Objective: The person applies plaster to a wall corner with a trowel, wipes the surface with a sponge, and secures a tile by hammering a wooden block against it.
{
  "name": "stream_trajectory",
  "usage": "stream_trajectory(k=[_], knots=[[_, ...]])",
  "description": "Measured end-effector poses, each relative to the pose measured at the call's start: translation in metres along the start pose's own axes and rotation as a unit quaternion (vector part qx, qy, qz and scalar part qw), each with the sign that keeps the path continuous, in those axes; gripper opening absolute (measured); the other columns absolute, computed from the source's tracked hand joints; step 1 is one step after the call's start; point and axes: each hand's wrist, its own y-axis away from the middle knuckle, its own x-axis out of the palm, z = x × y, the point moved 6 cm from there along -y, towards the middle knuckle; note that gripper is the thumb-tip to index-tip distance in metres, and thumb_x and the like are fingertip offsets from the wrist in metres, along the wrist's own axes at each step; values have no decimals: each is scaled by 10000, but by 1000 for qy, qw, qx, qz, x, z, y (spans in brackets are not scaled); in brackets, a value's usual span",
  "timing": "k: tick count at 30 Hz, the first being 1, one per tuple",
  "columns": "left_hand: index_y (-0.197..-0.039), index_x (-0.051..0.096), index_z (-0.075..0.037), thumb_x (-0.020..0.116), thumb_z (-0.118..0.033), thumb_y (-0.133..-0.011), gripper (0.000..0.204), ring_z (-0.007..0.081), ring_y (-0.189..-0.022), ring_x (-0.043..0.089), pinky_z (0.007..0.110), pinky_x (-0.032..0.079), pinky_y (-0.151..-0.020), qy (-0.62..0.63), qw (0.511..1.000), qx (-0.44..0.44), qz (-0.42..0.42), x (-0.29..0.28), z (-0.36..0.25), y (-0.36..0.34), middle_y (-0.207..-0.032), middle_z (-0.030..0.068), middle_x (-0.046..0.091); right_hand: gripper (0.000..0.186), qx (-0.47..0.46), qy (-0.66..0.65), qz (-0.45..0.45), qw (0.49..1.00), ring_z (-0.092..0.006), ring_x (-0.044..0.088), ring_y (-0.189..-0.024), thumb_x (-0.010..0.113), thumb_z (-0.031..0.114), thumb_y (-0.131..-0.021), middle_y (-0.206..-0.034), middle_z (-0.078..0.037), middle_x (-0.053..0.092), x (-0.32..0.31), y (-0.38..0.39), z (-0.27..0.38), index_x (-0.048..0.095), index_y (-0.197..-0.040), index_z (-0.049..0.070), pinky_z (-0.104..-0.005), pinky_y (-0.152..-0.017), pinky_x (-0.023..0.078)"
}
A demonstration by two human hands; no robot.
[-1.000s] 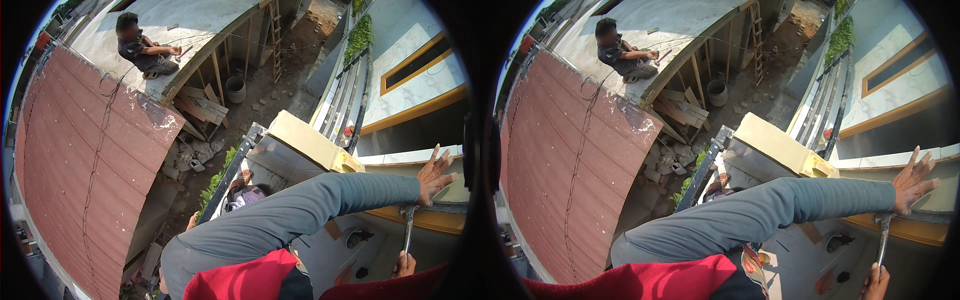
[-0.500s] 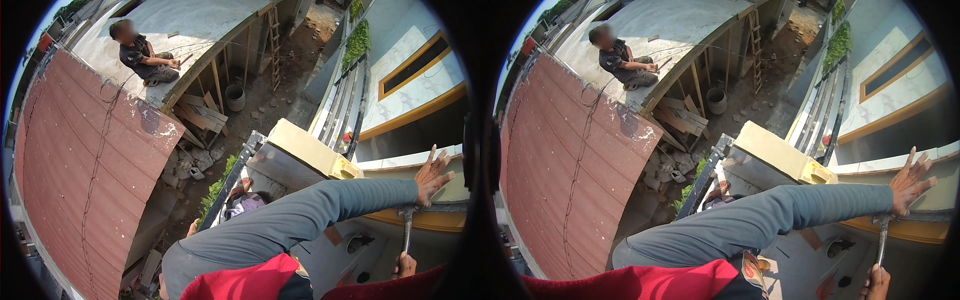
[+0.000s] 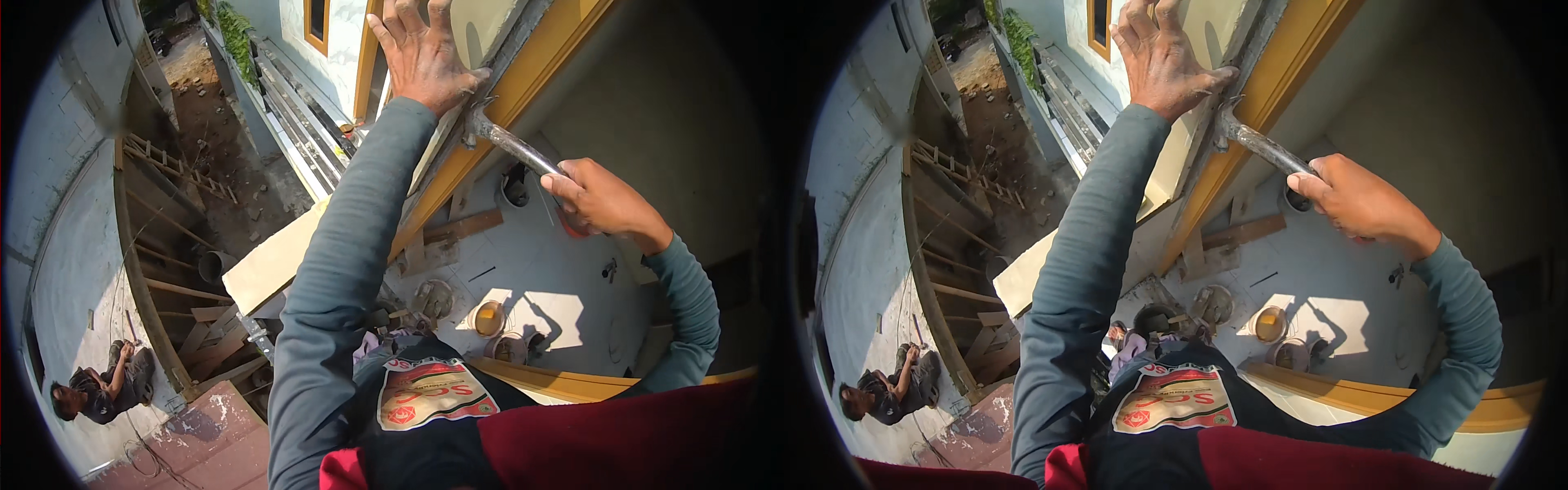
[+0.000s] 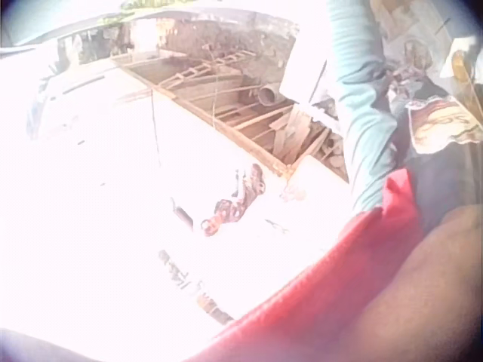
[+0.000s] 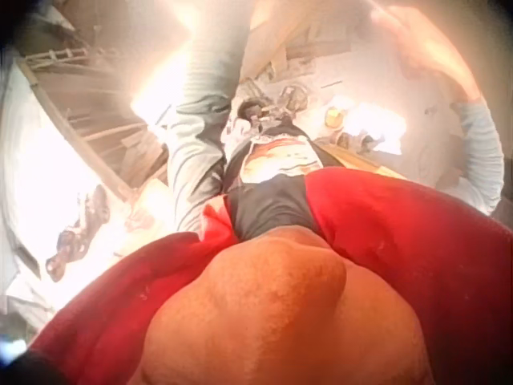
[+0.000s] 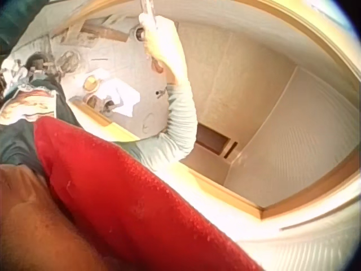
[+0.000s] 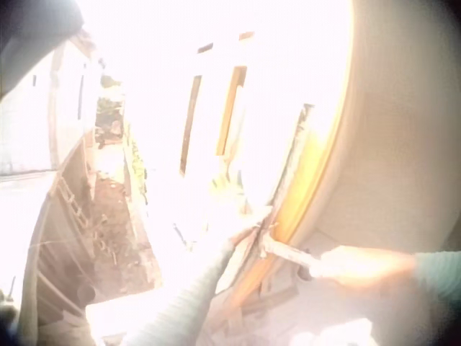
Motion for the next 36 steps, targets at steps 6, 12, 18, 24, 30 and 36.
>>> stream_trajectory(k=[6,12,18,24,30,36], knots=[[-1334,273,-234,929,-344,-484,1080,435,-1354,135,662,108,-1107,-18,998,59,-4,-15,-7,5,-1329,189,236,373,31,-120,71,990,-55,398,-442,514,371,-992,-603,41,421,14,6,8,494,-760,80,-232,-354,333],[-1346,272,-232,934,-367,-482,1097,426,-1334,141,640,126,-1091,-11,997,81,-14,-14,-5,5,-1323,187,234,395,4,-5,0,1000,-69,423,-416,527,376,-990,-580,30,421,7,5,7,472,-738,77,-255,-339,331],[-1357,271,-230,939,-389,-479,1115,417,-1314,147,618,144,-1076,-18,996,82,-32,-15,1,7,-1317,186,233,393,-31,-12,12,999,-39,408,-397,520,394,-995,-579,47,438,11,2,6,510,-760,79,-211,-316,299],[-1366,272,-229,944,-411,-477,1129,407,-1290,153,587,161,-1060,-35,995,82,-34,-19,-2,11,-1313,185,231,372,63,-168,105,978,-42,429,-444,530,377,-996,-594,46,430,14,12,2,519,-776,77,-189,-357,346],[-1346,308,-207,946,-387,-483,1088,399,-1279,166,549,172,-1065,-8,998,41,-37,1,11,24,-1318,179,233,351,70,-114,101,986,-39,438,-476,545,371,-995,-640,34,458,31,40,-38,535,-823,65,-204,-365,360],[-1303,340,-197,930,-363,-545,975,373,-1240,229,534,191,-1019,-82,993,74,-51,-10,-4,15,-1277,157,281,369,56,-164,79,982,-51,450,-457,560,374,-990,-629,29,457,35,68,-65,533,-848,34,-223,-378,373]])
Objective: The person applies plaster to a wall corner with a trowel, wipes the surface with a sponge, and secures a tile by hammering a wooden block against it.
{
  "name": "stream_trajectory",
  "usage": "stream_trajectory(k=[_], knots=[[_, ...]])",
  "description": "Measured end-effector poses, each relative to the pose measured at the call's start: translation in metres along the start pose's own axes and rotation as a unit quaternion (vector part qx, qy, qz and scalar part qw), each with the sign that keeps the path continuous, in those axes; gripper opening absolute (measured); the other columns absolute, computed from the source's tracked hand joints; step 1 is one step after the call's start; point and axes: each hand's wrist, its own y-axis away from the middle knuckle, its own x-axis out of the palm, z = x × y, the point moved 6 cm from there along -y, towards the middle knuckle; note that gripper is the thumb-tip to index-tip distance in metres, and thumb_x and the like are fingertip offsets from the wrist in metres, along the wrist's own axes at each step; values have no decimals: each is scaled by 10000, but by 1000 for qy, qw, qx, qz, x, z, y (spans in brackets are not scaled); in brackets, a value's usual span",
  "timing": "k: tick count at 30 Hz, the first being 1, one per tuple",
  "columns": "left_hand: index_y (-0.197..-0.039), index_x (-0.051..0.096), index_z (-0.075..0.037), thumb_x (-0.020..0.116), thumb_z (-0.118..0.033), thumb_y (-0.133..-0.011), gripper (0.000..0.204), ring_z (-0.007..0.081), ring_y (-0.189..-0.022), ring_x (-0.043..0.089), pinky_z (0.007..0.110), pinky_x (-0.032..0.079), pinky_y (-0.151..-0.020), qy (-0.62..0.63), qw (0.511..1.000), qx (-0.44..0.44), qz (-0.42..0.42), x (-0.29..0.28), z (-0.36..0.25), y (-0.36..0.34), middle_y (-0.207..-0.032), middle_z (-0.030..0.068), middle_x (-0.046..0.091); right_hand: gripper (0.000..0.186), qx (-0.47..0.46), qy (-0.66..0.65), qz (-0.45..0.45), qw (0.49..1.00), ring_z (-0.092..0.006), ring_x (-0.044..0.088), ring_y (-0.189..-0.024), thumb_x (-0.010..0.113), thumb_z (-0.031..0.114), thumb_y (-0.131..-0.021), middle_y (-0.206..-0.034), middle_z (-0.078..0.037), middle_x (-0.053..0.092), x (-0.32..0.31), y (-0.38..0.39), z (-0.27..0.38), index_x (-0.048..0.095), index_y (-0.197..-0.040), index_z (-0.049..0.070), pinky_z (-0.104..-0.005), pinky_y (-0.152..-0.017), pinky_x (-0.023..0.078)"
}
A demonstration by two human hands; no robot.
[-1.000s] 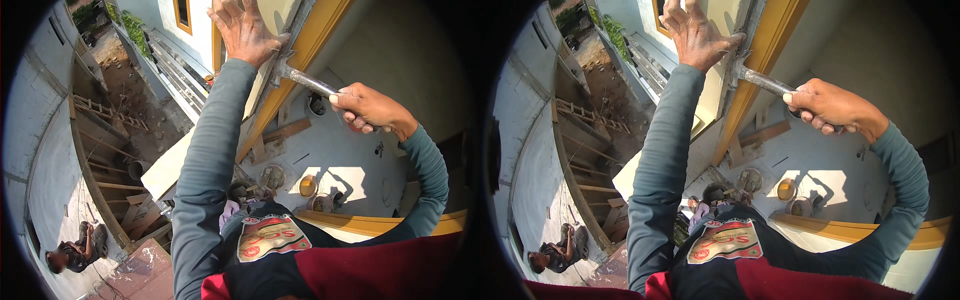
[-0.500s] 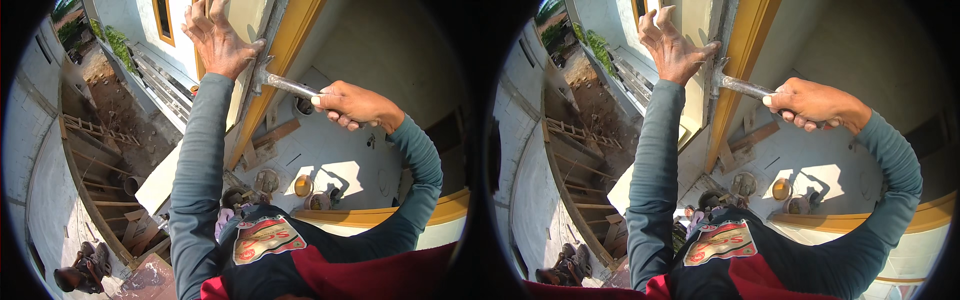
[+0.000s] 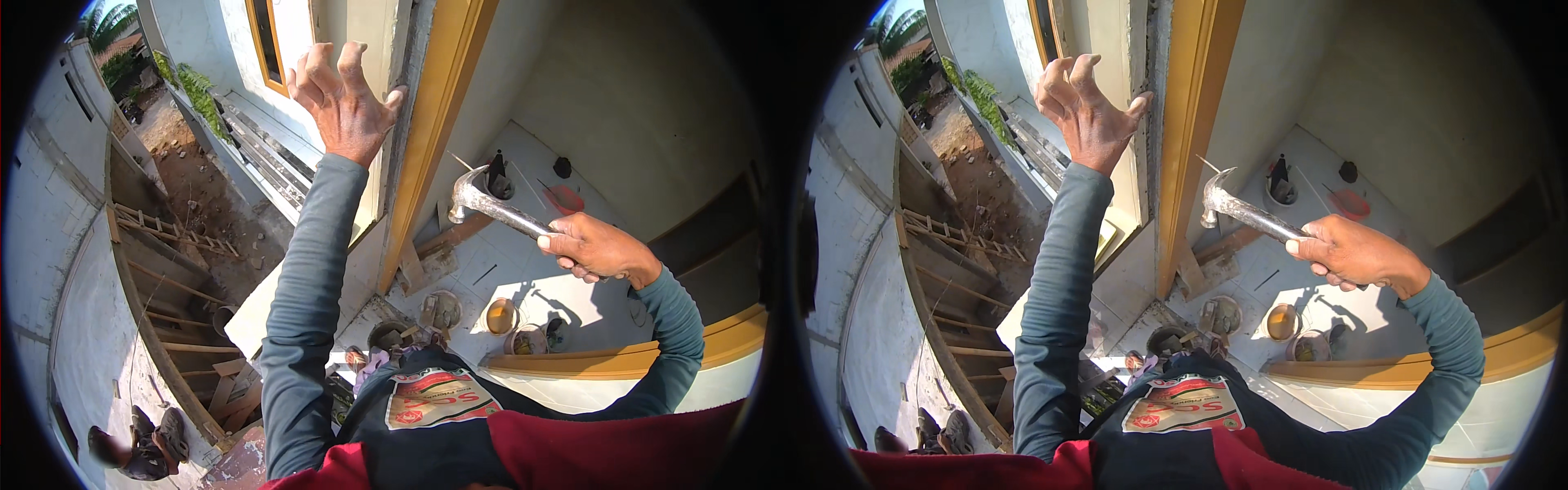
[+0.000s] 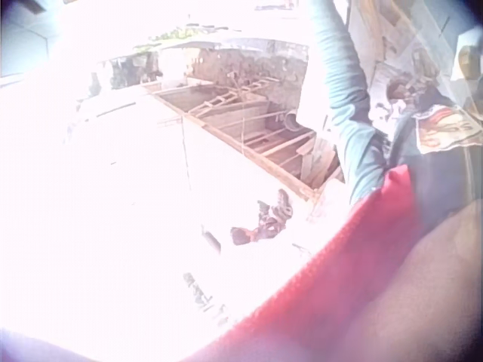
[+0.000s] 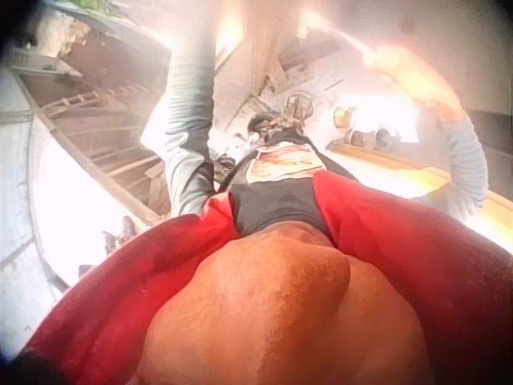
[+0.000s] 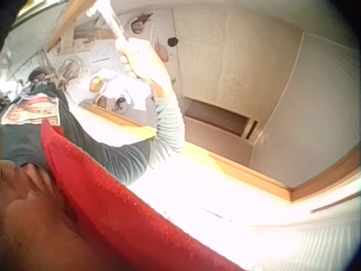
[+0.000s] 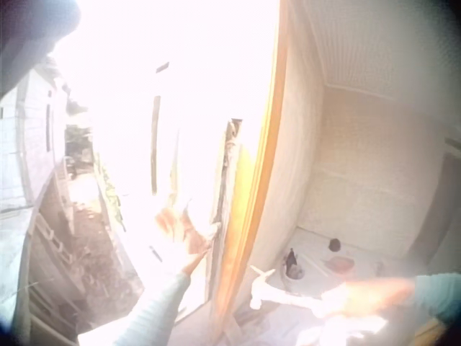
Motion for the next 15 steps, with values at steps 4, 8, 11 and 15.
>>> stream_trajectory(k=[4,8,11,15], knots=[[-1088,517,-178,873,-330,-631,599,303,-1122,337,466,237,-931,-56,997,-28,48,9,-14,21,-1109,106,400,362,-14,-33,8,999,-41,449,-462,574,390,-979,-627,30,480,11,-4,-42,541,-857,50,-207,-385,388],[-957,577,-145,791,-265,-721,340,285,-1023,425,430,290,-875,-98,992,-23,76,-1,-16,26,-996,82,459,319,-26,-120,57,991,-37,414,-463,573,352,-982,-650,38,473,35,-21,-82,546,-926,39,-202,-385,354],[-959,586,-150,813,-274,-712,358,276,-991,462,424,306,-871,-104,994,-34,22,-2,-27,22,-949,63,496,322,-15,-191,71,979,-46,412,-466,574,344,-979,-658,22,474,43,-29,-125,555,-939,24,-220,-390,354],[-1065,584,-155,811,-285,-718,434,275,-995,477,415,319,-868,-154,987,-45,-2,-7,-27,18,-951,65,511,284,-13,-225,88,970,-42,405,-458,577,311,-976,-660,24,469,63,-69,-164,511,-892,48,-221,-385,348]])
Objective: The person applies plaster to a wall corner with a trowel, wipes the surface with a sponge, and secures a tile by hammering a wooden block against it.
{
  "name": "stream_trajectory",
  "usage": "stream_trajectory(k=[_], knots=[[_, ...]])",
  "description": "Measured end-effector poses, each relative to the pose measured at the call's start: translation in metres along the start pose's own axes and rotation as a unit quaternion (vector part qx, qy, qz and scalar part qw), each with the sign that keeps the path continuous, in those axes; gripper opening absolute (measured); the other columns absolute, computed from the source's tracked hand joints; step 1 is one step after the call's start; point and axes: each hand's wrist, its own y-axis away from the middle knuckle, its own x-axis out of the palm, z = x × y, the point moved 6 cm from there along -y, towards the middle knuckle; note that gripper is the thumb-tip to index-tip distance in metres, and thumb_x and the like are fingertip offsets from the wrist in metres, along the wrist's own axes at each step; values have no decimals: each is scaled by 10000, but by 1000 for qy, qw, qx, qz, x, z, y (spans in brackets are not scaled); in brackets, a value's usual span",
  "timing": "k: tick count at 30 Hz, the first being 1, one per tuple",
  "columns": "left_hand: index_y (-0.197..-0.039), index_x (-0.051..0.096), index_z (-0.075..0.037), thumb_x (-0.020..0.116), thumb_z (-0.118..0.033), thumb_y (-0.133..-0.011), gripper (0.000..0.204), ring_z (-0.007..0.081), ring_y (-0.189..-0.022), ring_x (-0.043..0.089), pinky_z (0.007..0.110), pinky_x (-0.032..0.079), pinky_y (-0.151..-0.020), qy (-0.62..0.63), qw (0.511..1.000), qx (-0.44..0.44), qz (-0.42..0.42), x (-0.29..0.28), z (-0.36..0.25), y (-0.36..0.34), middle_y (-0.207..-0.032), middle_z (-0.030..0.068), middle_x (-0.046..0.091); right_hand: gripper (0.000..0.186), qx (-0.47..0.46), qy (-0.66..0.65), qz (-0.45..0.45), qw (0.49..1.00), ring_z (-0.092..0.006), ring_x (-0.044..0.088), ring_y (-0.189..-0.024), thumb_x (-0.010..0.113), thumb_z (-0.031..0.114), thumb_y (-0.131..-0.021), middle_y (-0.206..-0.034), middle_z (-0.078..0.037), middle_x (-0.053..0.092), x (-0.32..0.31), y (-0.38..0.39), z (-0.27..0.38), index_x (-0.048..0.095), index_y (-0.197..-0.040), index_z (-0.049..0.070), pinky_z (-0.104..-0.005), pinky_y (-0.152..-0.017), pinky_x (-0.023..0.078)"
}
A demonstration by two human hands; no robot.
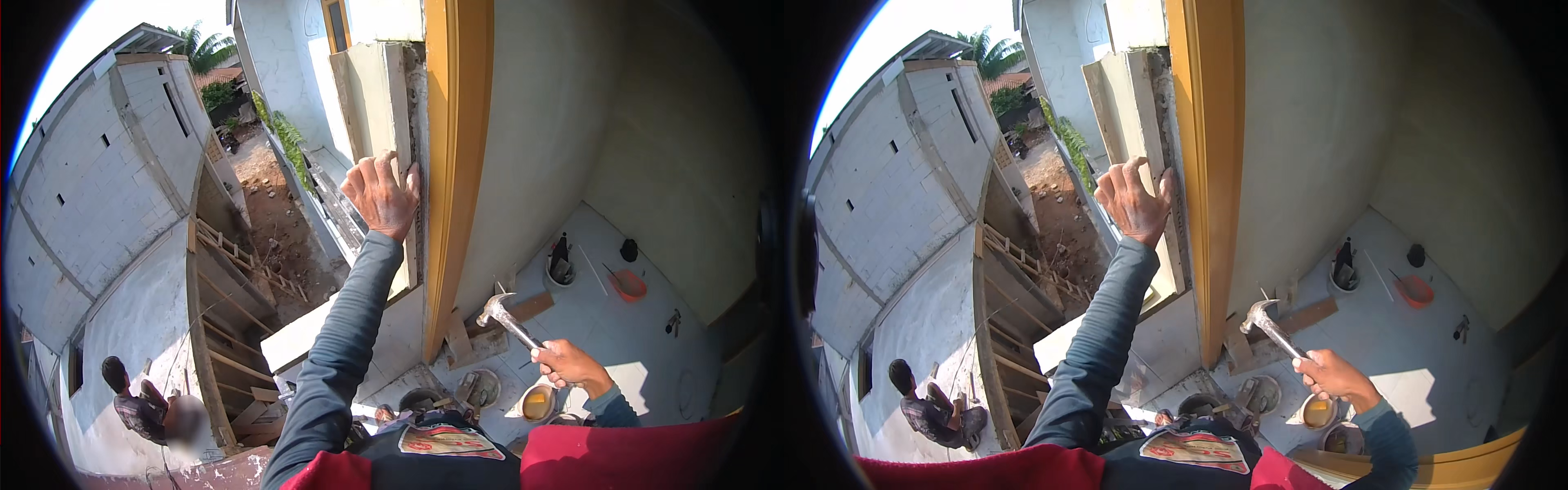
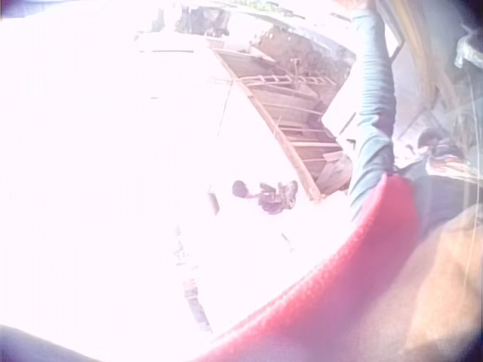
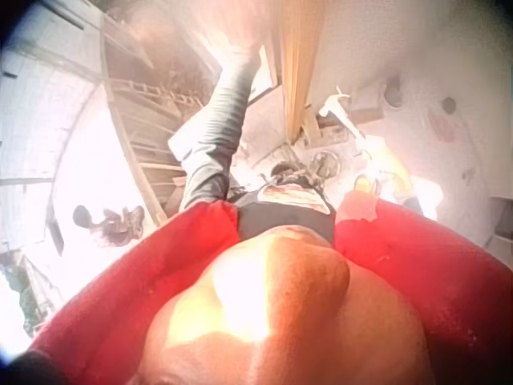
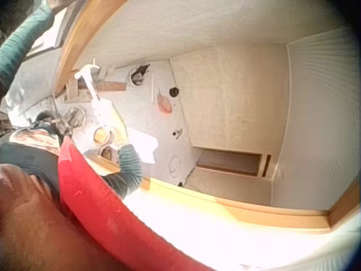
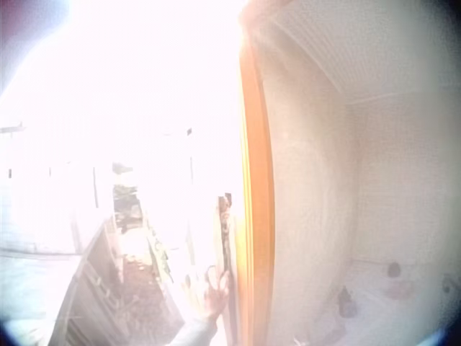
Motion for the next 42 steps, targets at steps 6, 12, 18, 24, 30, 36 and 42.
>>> stream_trajectory(k=[6,12,18,24,30,36,42], knots=[[-1067,590,-126,807,-263,-722,430,268,-954,498,436,342,-862,-38,998,-28,-39,10,-7,-9,-883,48,525,290,-13,20,-16,1000,-48,420,-487,572,319,-983,-681,15,475,-19,-26,-35,521,-938,37,-223,-395,347],[-1007,600,-65,793,-158,-699,375,297,-949,519,443,391,-859,-35,992,-82,-94,15,-11,-6,-917,81,568,276,-32,33,1,999,-52,437,-494,580,305,-972,-668,17,479,-37,-48,-65,496,-869,63,-227,-389,357],[-1038,573,-19,733,-99,-708,376,349,-995,496,465,399,-890,-50,987,-111,-107,19,-16,-2,-1000,154,543,278,-34,57,17,998,-56,441,-494,580,291,-969,-659,17,479,-50,-61,-89,490,-846,59,-231,-387,358],[-1019,557,-12,725,-57,-711,354,334,-948,500,438,418,-847,-17,983,-126,-135,20,-18,3,-966,152,527,301,-40,34,29,998,-55,436,-478,577,327,-973,-654,12,485,-55,-64,-107,491,-844,68,-231,-385,363],[-1068,576,-11,748,-99,-708,409,253,-918,540,385,453,-844,32,974,-158,-157,-7,-27,7,-941,106,550,287,-40,-13,41,998,-48,419,-455,581,319,-975,-636,16,469,-56,-63,-121,483,-858,75,-221,-372,352],[-1183,535,18,698,-27,-812,407,111,-885,575,246,501,-796,375,888,-248,-92,-80,-27,22,-975,69,596,279,-37,-47,15,998,-41,396,-435,582,323,-976,-623,24,455,-63,-55,-139,479,-866,88,-216,-364,331],[-1312,481,26,661,-14,-874,475,179,-1070,589,326,466,-959,549,783,-290,47,-117,-19,56,-1177,118,601,302,-33,-54,-35,997,-45,402,-426,577,331,-977,-619,24,446,-70,-53,-161,453,-838,92,-225,-359,327]])
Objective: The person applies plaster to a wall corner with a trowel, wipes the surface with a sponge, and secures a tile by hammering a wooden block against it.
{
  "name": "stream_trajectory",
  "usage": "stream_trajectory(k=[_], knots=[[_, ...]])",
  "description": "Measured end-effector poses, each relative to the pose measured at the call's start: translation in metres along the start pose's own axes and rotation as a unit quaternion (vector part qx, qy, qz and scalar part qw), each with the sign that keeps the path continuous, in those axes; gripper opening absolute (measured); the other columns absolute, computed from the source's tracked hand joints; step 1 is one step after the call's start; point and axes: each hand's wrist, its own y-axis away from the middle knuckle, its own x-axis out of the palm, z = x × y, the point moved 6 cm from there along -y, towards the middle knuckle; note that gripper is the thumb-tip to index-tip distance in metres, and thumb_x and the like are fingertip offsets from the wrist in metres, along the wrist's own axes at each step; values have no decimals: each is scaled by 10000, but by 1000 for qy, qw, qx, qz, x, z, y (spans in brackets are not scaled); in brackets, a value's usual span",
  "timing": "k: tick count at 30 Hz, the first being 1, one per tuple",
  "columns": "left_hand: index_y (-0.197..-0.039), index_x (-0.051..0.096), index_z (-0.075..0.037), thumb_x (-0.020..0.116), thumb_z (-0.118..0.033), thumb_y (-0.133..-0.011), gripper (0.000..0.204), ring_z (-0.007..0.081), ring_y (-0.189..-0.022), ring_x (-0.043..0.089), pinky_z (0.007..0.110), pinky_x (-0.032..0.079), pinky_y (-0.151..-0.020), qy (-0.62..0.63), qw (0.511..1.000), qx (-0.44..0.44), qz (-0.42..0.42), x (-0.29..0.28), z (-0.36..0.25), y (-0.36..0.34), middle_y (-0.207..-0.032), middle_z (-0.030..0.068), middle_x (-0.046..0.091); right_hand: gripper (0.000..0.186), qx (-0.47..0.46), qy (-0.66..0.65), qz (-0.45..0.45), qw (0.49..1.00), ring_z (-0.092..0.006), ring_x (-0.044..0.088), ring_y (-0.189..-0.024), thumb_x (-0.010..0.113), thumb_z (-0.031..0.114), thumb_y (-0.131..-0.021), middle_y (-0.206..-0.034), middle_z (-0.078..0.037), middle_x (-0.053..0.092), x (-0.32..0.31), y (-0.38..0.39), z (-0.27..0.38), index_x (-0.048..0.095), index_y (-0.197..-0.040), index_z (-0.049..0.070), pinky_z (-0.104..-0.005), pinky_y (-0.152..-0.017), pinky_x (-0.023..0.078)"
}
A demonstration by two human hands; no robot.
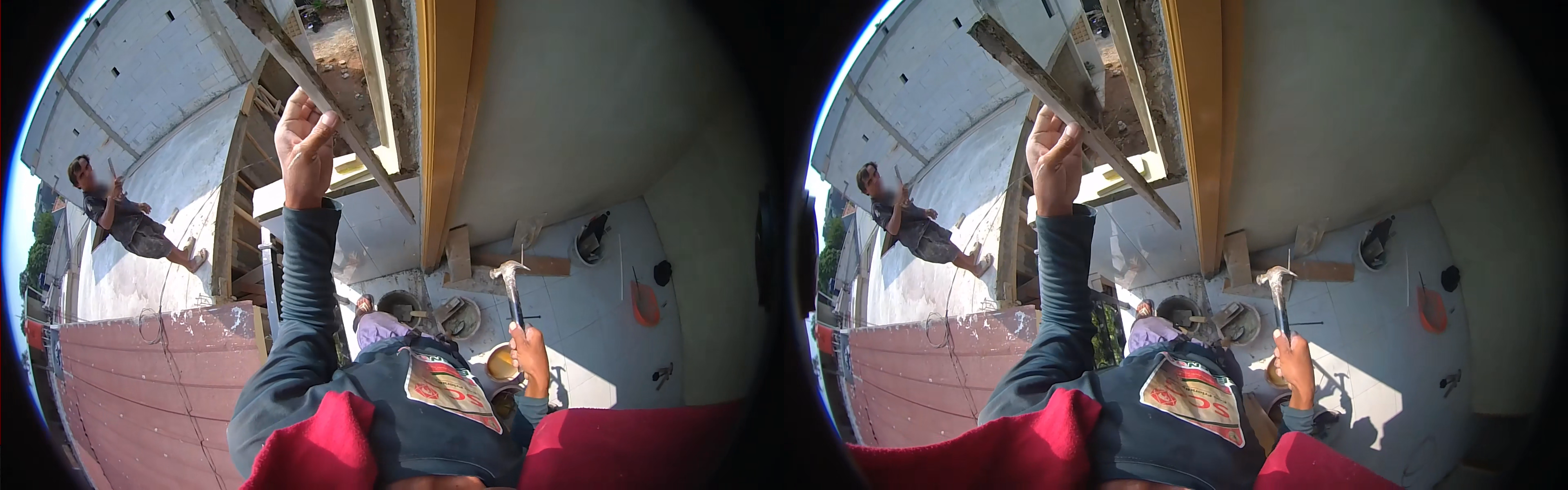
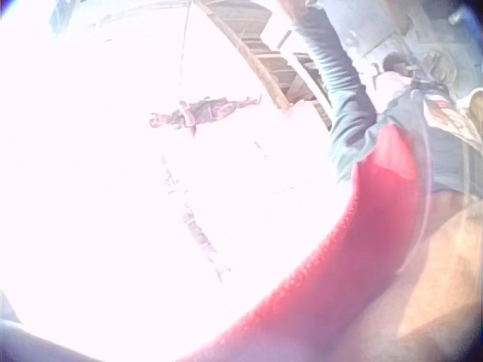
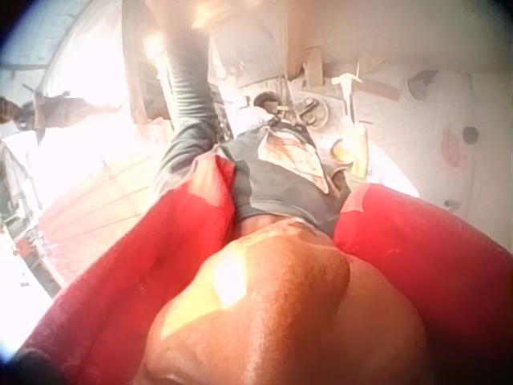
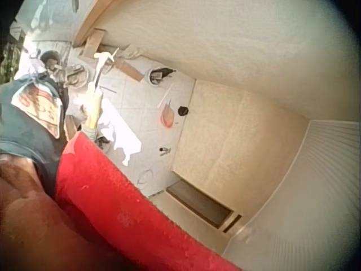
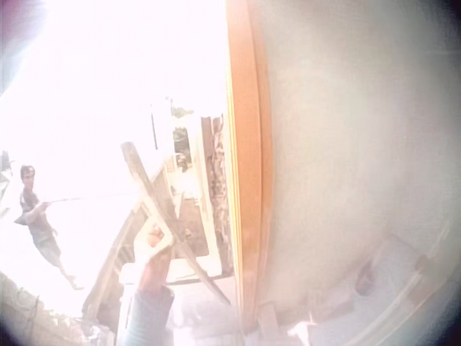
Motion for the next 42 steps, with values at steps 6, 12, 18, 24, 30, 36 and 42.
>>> stream_trajectory(k=[6,12,18,24,30,36,42], knots=[[-1329,466,23,649,-41,-847,520,225,-1187,537,393,365,-1080,24,996,-80,24,-16,16,28,-1263,125,568,307,20,7,-29,999,-55,407,-428,566,312,-989,-609,15,440,-1,-2,-11,456,-845,64,-246,-356,318],[-1315,473,5,657,7,-854,497,232,-1177,540,416,361,-1092,21,991,-132,-17,-43,36,55,-1232,113,568,326,36,20,-19,999,-50,384,-412,566,372,-984,-604,27,417,6,-14,-32,437,-849,104,-240,-342,309],[-1339,481,-7,744,-61,-825,580,250,-1273,469,408,324,-1102,-8,986,-167,-13,-45,61,101,-1363,103,517,304,77,44,-34,996,-101,435,-406,529,317,-984,-606,-12,437,11,-14,-63,495,-859,42,-267,-324,333],[-1378,405,-55,743,-69,-834,640,206,-1300,425,386,358,-1083,-73,962,-251,-85,-66,83,185,-1366,57,464,340,71,121,-27,990,-124,410,-370,555,319,-987,-569,-15,410,3,-52,-117,447,-822,42,-309,-318,306],[-1397,377,-78,648,58,-842,633,166,-1179,505,345,418,-1020,-163,945,-248,-138,-83,87,235,-1241,22,527,369,48,195,-3,980,-183,487,-393,565,279,-982,-604,-81,497,0,-92,-119,510,-796,-35,-333,-322,379],[-1317,409,-59,599,107,-840,540,174,-1131,550,343,458,-984,-179,932,-256,-186,-110,94,294,-1196,61,551,376,35,255,12,966,-192,500,-386,570,286,-981,-564,-86,510,7,-106,-150,527,-784,-31,-337,-337,380],[-1377,384,-64,600,106,-835,608,193,-1161,535,344,459,-971,-239,899,-312,-194,-144,98,334,-1240,66,534,364,87,198,-9,976,-177,473,-360,578,260,-977,-556,-76,512,41,-78,-173,532,-777,-40,-334,-310,338]])
